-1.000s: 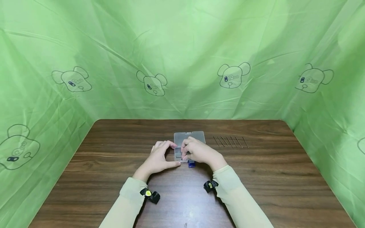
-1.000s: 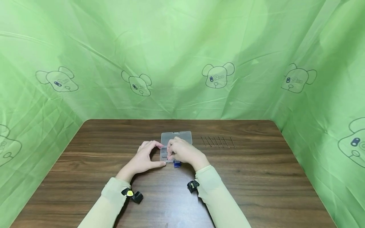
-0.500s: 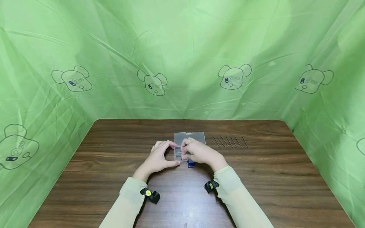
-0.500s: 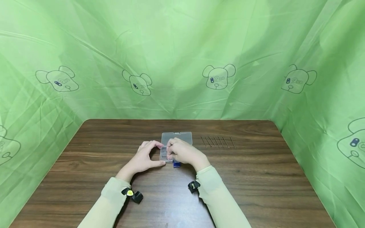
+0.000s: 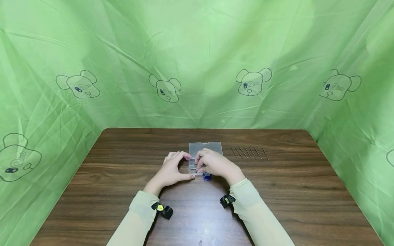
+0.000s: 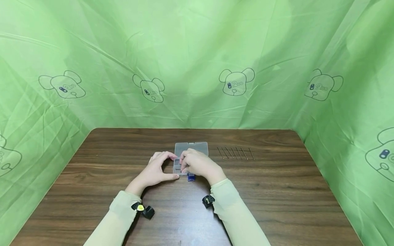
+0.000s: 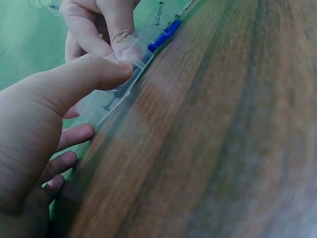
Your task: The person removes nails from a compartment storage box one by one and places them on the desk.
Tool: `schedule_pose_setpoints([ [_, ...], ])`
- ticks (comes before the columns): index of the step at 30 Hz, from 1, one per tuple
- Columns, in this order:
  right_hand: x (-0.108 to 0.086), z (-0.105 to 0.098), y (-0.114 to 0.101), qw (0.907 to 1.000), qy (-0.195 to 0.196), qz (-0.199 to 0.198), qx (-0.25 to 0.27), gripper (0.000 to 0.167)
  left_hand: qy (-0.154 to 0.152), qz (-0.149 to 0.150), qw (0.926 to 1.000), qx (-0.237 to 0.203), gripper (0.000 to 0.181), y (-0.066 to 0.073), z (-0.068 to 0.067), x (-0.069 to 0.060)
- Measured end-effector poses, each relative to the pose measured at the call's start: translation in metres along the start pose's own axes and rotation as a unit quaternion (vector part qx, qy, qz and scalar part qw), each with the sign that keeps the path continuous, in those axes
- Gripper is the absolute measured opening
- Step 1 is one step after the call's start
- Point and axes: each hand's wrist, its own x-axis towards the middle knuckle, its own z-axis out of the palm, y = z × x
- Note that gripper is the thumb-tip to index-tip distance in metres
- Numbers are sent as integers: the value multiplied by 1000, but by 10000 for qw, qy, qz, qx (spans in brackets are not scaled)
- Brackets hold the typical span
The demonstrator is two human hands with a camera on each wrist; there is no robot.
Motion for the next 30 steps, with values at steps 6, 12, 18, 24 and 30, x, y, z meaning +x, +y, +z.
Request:
schedule_pose_setpoints([
  [6,1,0,-3,10000,-6,56,17,7,10,22,10000,-37,69,0,-1,0],
  [12,-1,-2,3,9966,65,82,821,6,81,75,9999,-31,70,-1,-1,-1],
  [18,-6,-14,5,9890,449,130,1403,6,65,52,10000,1,70,0,-1,1],
  [24,-12,-27,7,9831,827,238,1617,10,10,-52,10000,52,71,0,-1,2],
  [30,-27,-45,14,9695,1394,557,1935,10,47,-22,10000,45,72,1,-2,1],
])
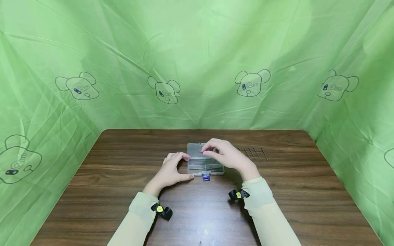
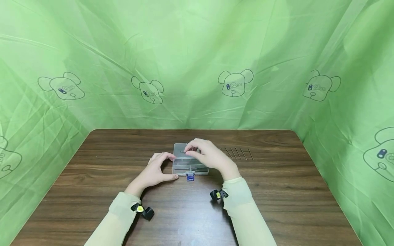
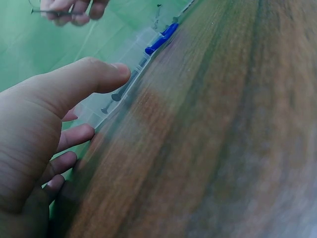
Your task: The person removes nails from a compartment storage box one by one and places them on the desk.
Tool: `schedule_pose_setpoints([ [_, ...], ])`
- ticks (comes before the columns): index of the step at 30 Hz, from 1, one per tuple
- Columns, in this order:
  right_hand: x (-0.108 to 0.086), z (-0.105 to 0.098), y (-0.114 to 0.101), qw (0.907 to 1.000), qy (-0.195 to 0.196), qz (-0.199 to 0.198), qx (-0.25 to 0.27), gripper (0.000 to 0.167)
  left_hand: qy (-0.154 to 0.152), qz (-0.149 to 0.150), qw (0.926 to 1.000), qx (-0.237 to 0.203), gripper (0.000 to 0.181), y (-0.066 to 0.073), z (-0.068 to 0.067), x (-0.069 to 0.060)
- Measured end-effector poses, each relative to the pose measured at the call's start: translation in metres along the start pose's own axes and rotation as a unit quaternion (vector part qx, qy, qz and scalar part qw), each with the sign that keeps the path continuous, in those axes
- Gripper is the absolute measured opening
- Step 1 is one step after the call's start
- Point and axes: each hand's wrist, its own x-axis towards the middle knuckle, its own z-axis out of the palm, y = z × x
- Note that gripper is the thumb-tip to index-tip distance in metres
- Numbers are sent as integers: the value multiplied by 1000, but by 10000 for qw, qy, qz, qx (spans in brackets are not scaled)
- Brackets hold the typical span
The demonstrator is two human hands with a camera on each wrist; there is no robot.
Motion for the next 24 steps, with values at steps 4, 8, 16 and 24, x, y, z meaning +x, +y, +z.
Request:
schedule_pose_setpoints([
  [4,-11,-22,5,9985,414,343,21,13,31,6,10000,14,72,-1,1,-1],
  [8,-27,-45,14,9942,787,731,-41,17,47,18,10000,60,72,-1,2,0],
  [16,-67,-87,38,9772,1392,1524,-502,22,46,57,10000,63,72,0,3,0],
  [24,-113,-114,68,9470,2088,2342,-690,29,73,100,9999,75,72,0,1,0],
])
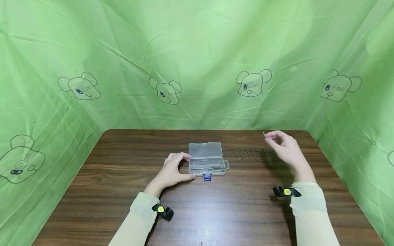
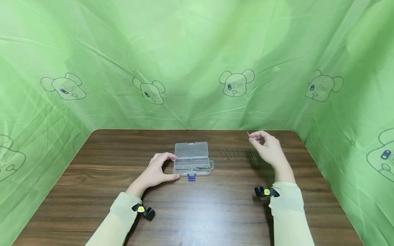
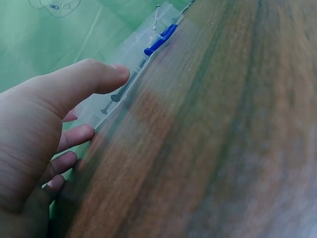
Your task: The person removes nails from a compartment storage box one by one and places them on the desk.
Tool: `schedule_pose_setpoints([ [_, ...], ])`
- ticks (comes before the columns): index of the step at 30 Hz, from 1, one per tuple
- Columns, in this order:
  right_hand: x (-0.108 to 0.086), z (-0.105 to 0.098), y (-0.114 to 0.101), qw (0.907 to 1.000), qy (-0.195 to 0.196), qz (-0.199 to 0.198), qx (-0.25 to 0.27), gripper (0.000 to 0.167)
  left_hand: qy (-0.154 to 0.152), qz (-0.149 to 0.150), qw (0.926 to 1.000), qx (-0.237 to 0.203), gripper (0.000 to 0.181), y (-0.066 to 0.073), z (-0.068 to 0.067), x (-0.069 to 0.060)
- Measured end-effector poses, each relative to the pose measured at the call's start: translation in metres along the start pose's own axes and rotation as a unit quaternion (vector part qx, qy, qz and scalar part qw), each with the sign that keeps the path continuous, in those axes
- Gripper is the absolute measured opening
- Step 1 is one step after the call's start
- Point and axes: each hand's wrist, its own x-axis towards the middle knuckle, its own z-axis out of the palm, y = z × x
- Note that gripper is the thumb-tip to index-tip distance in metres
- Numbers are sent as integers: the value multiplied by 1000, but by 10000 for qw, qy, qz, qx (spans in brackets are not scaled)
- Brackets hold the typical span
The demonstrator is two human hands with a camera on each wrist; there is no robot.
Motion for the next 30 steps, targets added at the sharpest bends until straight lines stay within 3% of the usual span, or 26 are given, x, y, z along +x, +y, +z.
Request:
schedule_pose_setpoints([
  [3,-4,-7,16,9996,73,216,-188,30,27,-3,10000,-5,72,0,0,-1],
  [11,-13,-13,48,9975,25,337,-618,26,24,-15,10000,-43,72,0,2,-1],
  [30,-16,-1,73,9928,-522,564,-914,24,131,46,9998,-169,71,-1,2,-2],
])
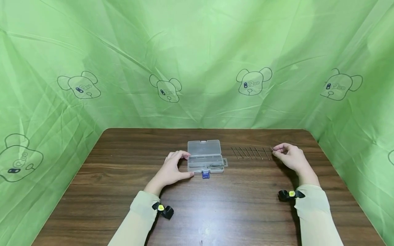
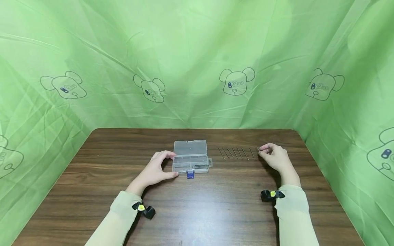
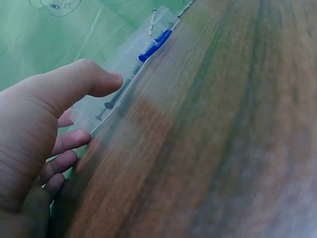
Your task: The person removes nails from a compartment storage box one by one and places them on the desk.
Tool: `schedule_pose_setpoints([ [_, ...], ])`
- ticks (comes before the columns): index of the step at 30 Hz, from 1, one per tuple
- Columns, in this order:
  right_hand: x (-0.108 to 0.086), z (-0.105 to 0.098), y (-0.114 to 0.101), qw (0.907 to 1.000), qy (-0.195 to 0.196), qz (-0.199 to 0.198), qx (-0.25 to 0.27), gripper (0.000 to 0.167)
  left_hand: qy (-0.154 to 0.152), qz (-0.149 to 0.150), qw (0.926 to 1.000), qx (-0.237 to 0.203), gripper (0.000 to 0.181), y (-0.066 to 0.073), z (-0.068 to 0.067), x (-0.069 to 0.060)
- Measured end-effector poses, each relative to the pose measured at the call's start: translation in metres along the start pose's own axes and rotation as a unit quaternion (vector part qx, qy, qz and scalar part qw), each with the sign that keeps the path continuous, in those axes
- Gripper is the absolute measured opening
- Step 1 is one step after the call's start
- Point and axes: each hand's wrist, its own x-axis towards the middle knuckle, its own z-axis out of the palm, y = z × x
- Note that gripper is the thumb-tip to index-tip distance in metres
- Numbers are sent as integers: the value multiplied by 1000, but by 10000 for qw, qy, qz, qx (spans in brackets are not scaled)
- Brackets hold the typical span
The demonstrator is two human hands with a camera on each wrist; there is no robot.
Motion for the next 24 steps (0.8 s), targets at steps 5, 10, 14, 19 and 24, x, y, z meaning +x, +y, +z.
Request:
schedule_pose_setpoints([
  [5,2,3,4,9999,-68,-23,-115,22,63,168,9998,-68,71,-2,-2,1],
  [10,2,4,6,9997,-159,-16,-177,22,44,74,9999,-111,70,-3,-4,1],
  [14,3,4,6,9997,-179,2,-189,23,-3,0,9999,-134,71,-3,-6,1],
  [19,3,6,6,9997,-128,51,-218,25,-67,21,9999,-112,72,-5,-7,1],
  [24,4,7,7,9997,-104,31,-215,26,-70,63,9999,-141,72,-6,-7,1],
])
